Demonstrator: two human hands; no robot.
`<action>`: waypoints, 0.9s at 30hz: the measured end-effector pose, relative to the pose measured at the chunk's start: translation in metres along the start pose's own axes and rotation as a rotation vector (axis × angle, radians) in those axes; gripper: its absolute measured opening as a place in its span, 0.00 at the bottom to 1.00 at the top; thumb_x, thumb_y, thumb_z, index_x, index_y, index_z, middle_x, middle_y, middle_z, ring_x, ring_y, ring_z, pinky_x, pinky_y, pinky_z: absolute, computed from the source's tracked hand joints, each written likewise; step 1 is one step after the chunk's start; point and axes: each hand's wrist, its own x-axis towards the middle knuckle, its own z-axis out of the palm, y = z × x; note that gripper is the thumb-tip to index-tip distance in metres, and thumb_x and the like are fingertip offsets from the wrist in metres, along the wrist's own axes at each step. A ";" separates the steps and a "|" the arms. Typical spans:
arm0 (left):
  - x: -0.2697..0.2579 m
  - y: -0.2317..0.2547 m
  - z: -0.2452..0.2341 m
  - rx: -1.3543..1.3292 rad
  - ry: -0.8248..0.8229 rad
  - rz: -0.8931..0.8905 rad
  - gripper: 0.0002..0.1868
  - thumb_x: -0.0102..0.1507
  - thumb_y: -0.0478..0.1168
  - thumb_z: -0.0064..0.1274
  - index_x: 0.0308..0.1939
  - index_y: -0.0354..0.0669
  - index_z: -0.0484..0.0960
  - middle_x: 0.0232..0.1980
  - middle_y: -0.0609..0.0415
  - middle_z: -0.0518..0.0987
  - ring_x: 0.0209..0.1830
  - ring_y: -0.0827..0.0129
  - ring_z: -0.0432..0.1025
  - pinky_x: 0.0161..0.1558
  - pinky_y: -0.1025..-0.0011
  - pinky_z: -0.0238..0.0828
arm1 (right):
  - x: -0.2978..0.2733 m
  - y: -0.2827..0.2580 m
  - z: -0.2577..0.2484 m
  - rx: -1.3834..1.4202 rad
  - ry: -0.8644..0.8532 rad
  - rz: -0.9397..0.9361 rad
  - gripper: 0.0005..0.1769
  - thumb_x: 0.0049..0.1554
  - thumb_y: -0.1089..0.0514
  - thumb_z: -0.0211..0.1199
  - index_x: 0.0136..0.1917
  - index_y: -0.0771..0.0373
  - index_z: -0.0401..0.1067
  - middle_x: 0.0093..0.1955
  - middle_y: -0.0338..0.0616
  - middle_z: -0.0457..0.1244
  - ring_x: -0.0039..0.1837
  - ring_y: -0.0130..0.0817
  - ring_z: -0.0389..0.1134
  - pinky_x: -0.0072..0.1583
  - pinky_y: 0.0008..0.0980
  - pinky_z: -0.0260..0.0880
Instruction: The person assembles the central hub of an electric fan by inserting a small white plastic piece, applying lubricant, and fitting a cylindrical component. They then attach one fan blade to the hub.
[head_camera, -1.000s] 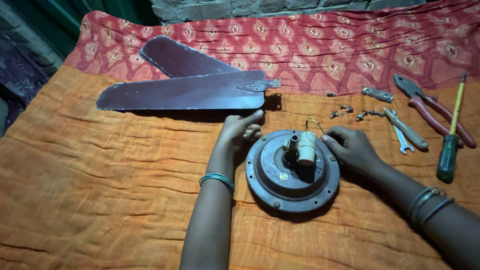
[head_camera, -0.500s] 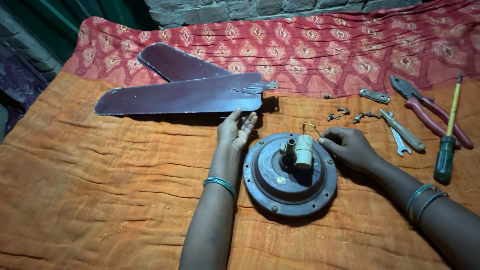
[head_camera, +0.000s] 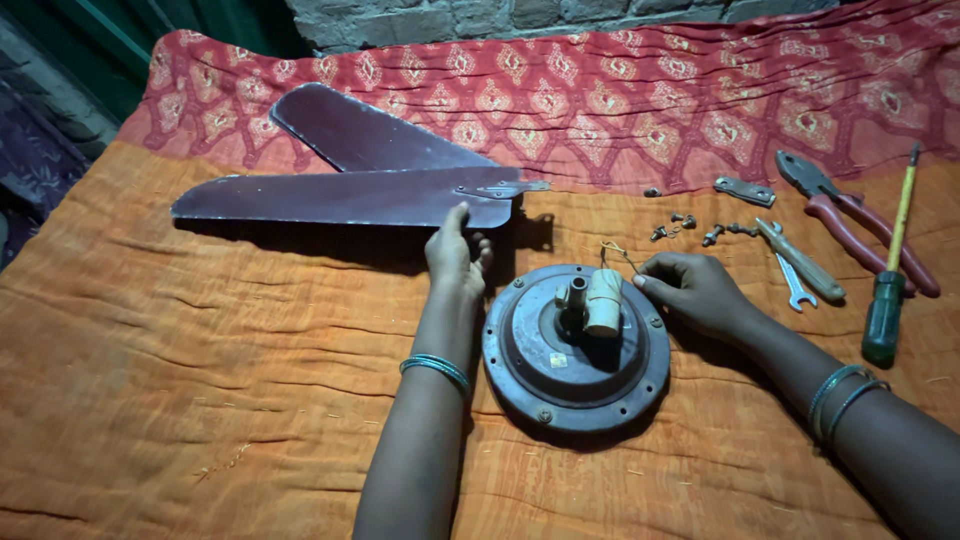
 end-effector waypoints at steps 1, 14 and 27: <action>-0.006 0.000 0.004 -0.014 -0.037 0.068 0.10 0.63 0.43 0.59 0.41 0.42 0.77 0.32 0.55 0.75 0.25 0.69 0.71 0.26 0.70 0.69 | 0.000 0.000 0.000 0.027 -0.009 0.009 0.15 0.58 0.52 0.65 0.50 0.66 0.80 0.38 0.43 0.72 0.40 0.25 0.69 0.45 0.32 0.70; -0.078 0.029 0.033 -0.027 -0.772 0.302 0.09 0.68 0.38 0.56 0.46 0.33 0.82 0.41 0.53 0.83 0.39 0.70 0.76 0.44 0.70 0.73 | 0.001 -0.001 -0.028 1.055 -0.078 0.274 0.28 0.68 0.38 0.51 0.60 0.66 0.71 0.48 0.45 0.68 0.47 0.31 0.68 0.46 0.30 0.67; -0.085 0.044 0.037 -0.082 -0.793 0.408 0.06 0.68 0.37 0.55 0.42 0.35 0.81 0.37 0.53 0.82 0.32 0.69 0.76 0.34 0.66 0.75 | -0.001 -0.020 -0.027 0.993 -0.170 0.259 0.27 0.64 0.40 0.52 0.63 0.65 0.67 0.53 0.46 0.67 0.52 0.35 0.70 0.49 0.35 0.72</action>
